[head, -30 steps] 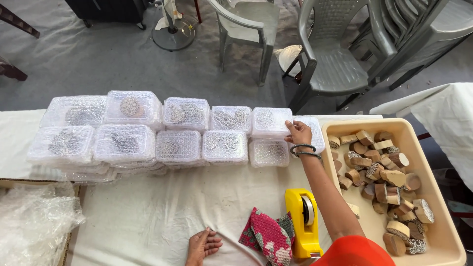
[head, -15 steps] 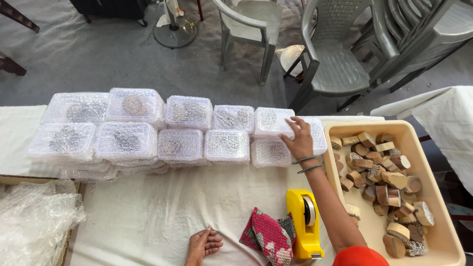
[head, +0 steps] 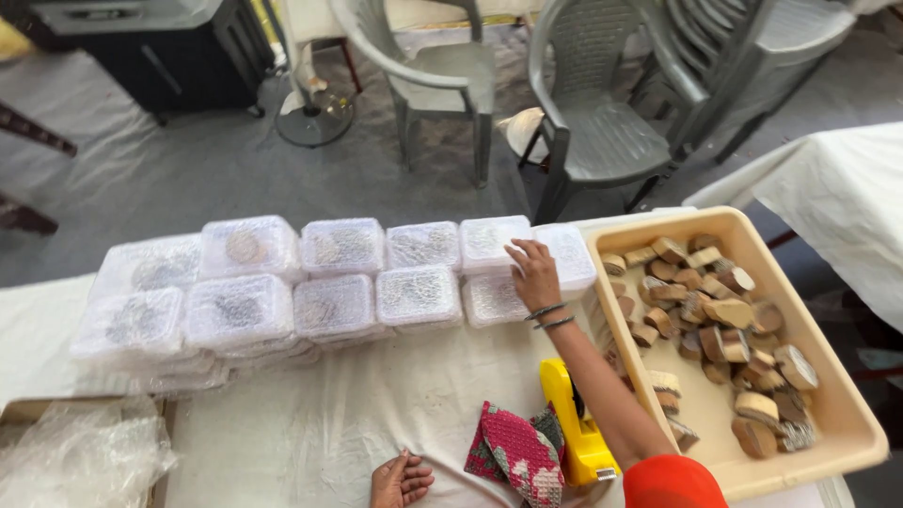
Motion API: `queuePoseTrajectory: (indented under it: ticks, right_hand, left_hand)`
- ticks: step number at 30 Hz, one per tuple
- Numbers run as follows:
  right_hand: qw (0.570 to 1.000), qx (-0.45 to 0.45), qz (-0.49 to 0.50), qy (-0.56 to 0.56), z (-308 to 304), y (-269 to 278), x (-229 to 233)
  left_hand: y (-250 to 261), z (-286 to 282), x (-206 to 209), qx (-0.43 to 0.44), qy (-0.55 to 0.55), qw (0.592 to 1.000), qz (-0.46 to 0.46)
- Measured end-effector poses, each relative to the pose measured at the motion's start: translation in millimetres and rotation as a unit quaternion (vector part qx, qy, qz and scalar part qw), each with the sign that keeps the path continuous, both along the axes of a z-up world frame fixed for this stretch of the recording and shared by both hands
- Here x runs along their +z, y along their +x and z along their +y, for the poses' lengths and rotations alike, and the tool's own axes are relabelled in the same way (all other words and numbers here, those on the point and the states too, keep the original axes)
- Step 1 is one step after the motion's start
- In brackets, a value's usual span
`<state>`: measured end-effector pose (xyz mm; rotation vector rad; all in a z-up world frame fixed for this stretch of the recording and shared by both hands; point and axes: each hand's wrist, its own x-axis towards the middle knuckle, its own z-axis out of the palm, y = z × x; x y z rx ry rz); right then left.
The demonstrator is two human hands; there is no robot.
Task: The person wraps small wooden items in bubble wrap and secures them with tape. They place the wrapped items into a plastic container and then stack the container with others. The person also wipes a wooden item with a cloth.
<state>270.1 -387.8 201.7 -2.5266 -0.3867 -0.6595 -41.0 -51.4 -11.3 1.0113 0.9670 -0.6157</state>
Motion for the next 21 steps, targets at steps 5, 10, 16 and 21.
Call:
queuePoseTrajectory:
  ticks: [5, 10, 16, 21]
  right_hand:
    - [0.988, 0.002, 0.024, 0.155, 9, -104, 10]
    - [0.938, -0.050, 0.186, 0.287, -40, -200, 34]
    - [0.884, -0.269, 0.182, 0.335, -150, -251, 1]
    - [0.884, -0.350, 0.286, 0.123, -274, -286, -100]
  left_hand:
    - [0, 10, -23, -0.006, -0.006, 1.000, -0.007]
    - [2, 23, -55, -0.045, -0.039, 0.998, -0.017]
    - [1, 30, -63, -0.039, -0.041, 0.998, -0.033]
    - [-5, 25, -48, -0.014, -0.025, 0.997, -0.067]
